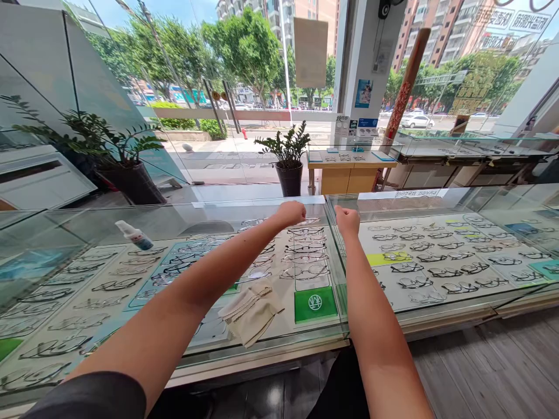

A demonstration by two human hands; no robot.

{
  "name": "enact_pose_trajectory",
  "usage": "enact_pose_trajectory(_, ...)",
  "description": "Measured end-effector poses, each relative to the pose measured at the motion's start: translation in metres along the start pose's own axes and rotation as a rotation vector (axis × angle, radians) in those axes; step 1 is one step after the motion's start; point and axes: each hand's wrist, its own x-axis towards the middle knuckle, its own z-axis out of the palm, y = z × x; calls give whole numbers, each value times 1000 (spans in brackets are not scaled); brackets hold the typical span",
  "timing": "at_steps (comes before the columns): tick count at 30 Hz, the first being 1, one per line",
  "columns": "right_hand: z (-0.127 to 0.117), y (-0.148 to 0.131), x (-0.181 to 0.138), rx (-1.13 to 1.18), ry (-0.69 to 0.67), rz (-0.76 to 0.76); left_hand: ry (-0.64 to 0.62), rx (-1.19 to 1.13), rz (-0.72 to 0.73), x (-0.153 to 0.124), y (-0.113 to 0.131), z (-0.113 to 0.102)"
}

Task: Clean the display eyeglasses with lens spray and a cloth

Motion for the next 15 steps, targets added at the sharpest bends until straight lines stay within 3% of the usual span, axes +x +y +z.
enact_pose_trajectory(5, 2, 3, 0, -12, -39, -5, 160, -160, 10, -16, -9, -25)
enact_pose_trajectory(10, -1, 3, 0, -9, -93, -21, 364, -427, 85, -64, -37, -53)
enact_pose_trajectory(15, 0, -21, -13, 38, -123, -103, 491, -1219, 175, -139, -66, -60)
